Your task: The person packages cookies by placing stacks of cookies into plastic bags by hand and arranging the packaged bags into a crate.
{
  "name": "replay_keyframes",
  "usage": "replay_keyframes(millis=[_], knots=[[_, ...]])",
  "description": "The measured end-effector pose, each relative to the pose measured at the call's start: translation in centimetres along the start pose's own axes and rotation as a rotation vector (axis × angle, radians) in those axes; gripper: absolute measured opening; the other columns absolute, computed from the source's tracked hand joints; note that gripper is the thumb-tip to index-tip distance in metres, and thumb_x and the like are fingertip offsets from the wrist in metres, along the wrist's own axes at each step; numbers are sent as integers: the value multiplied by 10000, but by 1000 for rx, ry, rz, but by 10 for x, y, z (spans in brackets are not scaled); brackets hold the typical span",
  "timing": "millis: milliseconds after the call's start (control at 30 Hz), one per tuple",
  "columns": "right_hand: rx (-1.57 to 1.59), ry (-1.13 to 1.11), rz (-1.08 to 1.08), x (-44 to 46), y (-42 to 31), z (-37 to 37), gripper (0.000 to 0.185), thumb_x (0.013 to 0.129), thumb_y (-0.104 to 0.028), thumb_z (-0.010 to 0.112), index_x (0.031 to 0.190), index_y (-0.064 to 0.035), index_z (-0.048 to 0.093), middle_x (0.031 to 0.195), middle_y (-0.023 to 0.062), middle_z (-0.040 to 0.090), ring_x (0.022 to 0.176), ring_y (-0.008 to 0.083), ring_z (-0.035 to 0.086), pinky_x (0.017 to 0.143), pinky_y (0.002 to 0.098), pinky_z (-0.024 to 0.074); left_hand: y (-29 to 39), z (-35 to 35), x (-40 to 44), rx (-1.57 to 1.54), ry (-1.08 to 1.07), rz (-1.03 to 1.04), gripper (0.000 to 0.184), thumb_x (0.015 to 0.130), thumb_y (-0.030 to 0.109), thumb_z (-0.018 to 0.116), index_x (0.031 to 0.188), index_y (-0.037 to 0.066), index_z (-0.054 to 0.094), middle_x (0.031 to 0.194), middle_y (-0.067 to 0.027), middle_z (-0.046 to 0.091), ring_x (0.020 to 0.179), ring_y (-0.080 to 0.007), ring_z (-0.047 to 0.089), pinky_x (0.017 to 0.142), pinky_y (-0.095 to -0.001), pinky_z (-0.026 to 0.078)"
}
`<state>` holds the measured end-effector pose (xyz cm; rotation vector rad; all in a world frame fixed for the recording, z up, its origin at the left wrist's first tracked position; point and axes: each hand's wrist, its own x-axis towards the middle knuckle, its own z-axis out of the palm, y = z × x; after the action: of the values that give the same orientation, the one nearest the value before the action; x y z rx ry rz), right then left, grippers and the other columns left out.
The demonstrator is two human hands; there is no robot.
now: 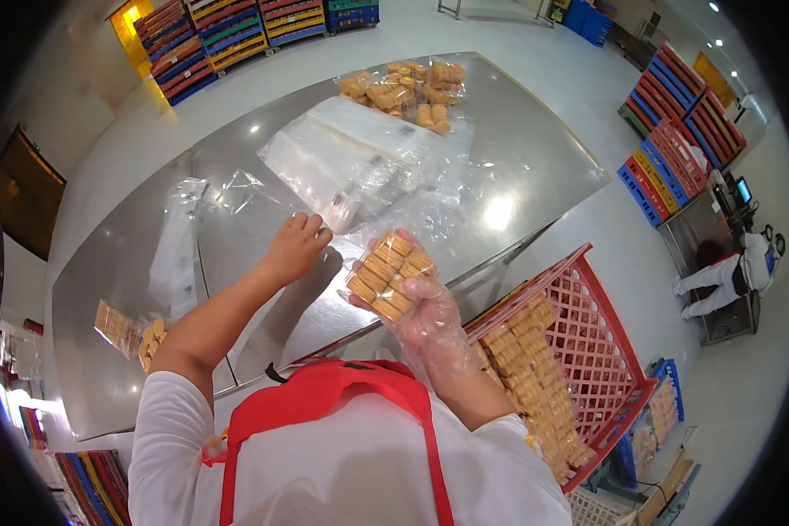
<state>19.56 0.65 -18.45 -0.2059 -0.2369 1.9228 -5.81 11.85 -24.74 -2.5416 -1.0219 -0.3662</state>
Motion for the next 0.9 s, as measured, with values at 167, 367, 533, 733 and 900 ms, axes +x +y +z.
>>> replay_keyframes(millis=[167, 367, 533, 733, 900], knots=[[-29, 46, -35, -5, 2, -3, 768, 660, -37, 629, 1402, -152, 463, 1361, 223, 501, 1201, 494, 529, 865, 690, 525, -15, 0, -6, 48, -129, 9, 120, 738, 96, 603, 853, 70, 621, 966, -98, 538, 922, -270, 519, 800, -382, 445], [-172, -46, -150, 3, -5, -9, 781, 673, -13, 670, 1408, -142, 439, 1363, 208, 492, 1213, 456, 532, 906, 660, 521, -22, -43, 0, 92, -187, -187, 147, 752, 36, 602, 898, 25, 607, 993, -139, 525, 925, -288, 555, 791, -370, 492], [-419, -122, -329, 32, 8, 26, 834, 675, 20, 734, 1428, -110, 401, 1377, 151, 485, 1237, 346, 534, 1044, 527, 464, -4, -131, 28, -276, -525, -408, 359, 768, -73, 528, 1127, -60, 540, 1167, -206, 501, 993, -388, 613, 857, -451, 520], [-550, -194, -410, 62, 45, 48, 809, 678, 74, 726, 1418, -75, 434, 1335, 86, 532, 1207, 224, 550, 1042, 377, 466, -4, -160, 14, -472, -274, -403, 658, 744, -77, 523, 1391, -31, 420, 1486, -200, 376, 1130, -398, 589, 912, -442, 508], [-1125, -281, -420, 65, 61, 24, 743, 678, 92, 674, 1381, -52, 484, 1267, 84, 578, 1149, 197, 575, 957, 344, 510, 0, -164, -5, -499, -72, -398, 695, 744, -67, 545, 1420, -41, 386, 1492, -169, 391, 1094, -381, 610, 893, -438, 513]])
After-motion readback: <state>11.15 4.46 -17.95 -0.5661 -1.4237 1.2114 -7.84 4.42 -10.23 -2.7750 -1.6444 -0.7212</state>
